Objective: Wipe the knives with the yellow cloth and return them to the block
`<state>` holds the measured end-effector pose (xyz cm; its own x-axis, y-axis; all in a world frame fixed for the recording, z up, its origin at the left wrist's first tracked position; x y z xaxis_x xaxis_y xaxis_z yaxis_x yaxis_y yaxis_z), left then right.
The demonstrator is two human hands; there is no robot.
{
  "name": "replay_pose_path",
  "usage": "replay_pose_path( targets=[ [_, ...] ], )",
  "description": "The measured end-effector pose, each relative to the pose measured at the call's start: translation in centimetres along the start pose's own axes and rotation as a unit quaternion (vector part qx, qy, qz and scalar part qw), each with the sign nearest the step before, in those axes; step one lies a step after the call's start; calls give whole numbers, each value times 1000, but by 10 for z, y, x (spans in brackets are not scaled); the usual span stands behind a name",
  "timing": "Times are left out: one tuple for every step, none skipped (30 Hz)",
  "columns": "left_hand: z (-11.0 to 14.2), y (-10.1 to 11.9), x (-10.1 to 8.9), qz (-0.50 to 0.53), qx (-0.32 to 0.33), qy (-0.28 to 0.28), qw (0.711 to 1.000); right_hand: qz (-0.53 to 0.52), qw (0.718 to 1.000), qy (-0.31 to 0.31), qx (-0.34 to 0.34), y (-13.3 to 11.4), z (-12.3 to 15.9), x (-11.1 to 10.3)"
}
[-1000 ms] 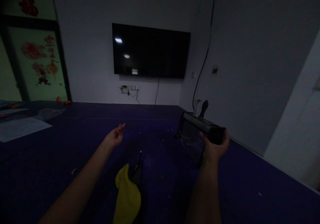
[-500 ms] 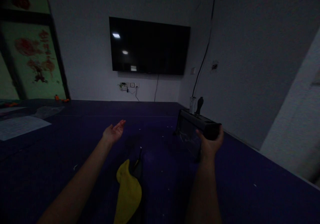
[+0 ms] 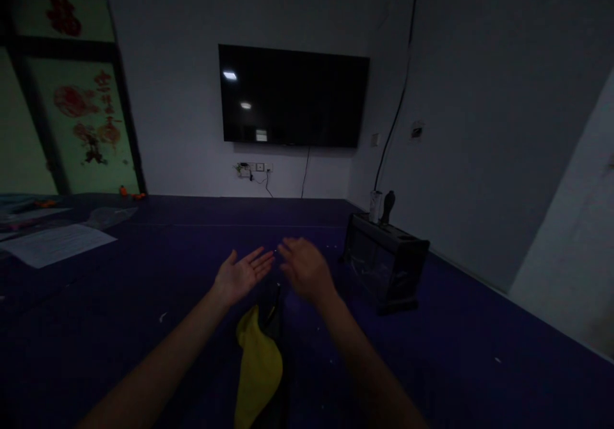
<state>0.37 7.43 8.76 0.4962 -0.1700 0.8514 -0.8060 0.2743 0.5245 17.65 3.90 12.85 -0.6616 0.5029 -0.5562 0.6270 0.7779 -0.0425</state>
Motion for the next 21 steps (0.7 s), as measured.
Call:
replay_pose_path(
  targets=[
    [6, -5, -4, -5, -15, -17, 1000, -4, 996, -77, -44, -14, 8, 18],
    [13, -9, -10, -10, -27, -36, 999, -5, 989, -131, -69, -25, 17, 34],
    [18, -13, -16, -15, -39, -55, 998, 1, 981, -173, -89, -35, 27, 46],
    [22, -17, -24, -16, -46, -71, 996, 8, 973, -204, -104, -44, 35, 55],
    [25, -21, -31, -16, -49, -83, 995, 10, 965, -231, -124, -51, 41, 62],
    [26, -25, -39, -13, -48, -94, 994, 10, 959, -247, -141, -57, 46, 66],
    [27, -28, -46, -7, -46, -105, 993, 7, 954, -255, -155, -62, 49, 67],
    [27, -32, -52, -2, -47, -116, 992, 2, 951, -259, -167, -65, 50, 67],
    [27, -34, -56, 5, -46, -127, 991, -3, 950, -260, -175, -68, 51, 66],
    [27, -37, -60, 12, -48, -136, 989, -9, 948, -261, -180, -70, 51, 65],
    [27, -39, -61, 20, -50, -145, 988, -13, 947, -262, -184, -71, 51, 64],
    [26, -40, -62, 29, -54, -153, 986, -16, 946, -265, -187, -72, 51, 64],
    [27, -40, -62, 38, -59, -160, 985, -18, 945, -267, -190, -73, 52, 63],
    [27, -40, -61, 46, -64, -166, 983, -18, 943, -269, -194, -74, 53, 63],
    [27, -39, -60, 52, -68, -172, 981, -18, 942, -269, -198, -74, 54, 64],
    [27, -37, -59, 57, -71, -175, 980, -18, 941, -269, -203, -75, 56, 64],
    [28, -36, -58, 61, -72, -178, 979, -17, 941, -267, -209, -75, 57, 65],
    [28, -34, -57, 65, -70, -181, 979, -15, 941, -264, -213, -76, 58, 66],
    [29, -32, -56, 69, -66, -184, 978, -13, 941, -260, -216, -75, 60, 67],
    [29, -30, -56, 73, -61, -185, 978, -10, 942, -255, -219, -75, 60, 68],
    [29, -29, -56, 77, -56, -183, 978, -8, 943, -249, -222, -74, 61, 68]
  ],
)
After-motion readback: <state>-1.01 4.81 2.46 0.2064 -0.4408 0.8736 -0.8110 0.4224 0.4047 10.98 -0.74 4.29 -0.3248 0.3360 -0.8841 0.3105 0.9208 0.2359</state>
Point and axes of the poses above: each hand's wrist, its own z-axis away from the middle knuckle, its own x-axis out of the palm, y = z × x, the point moved 3 cm from there along -z, towards the middle knuckle
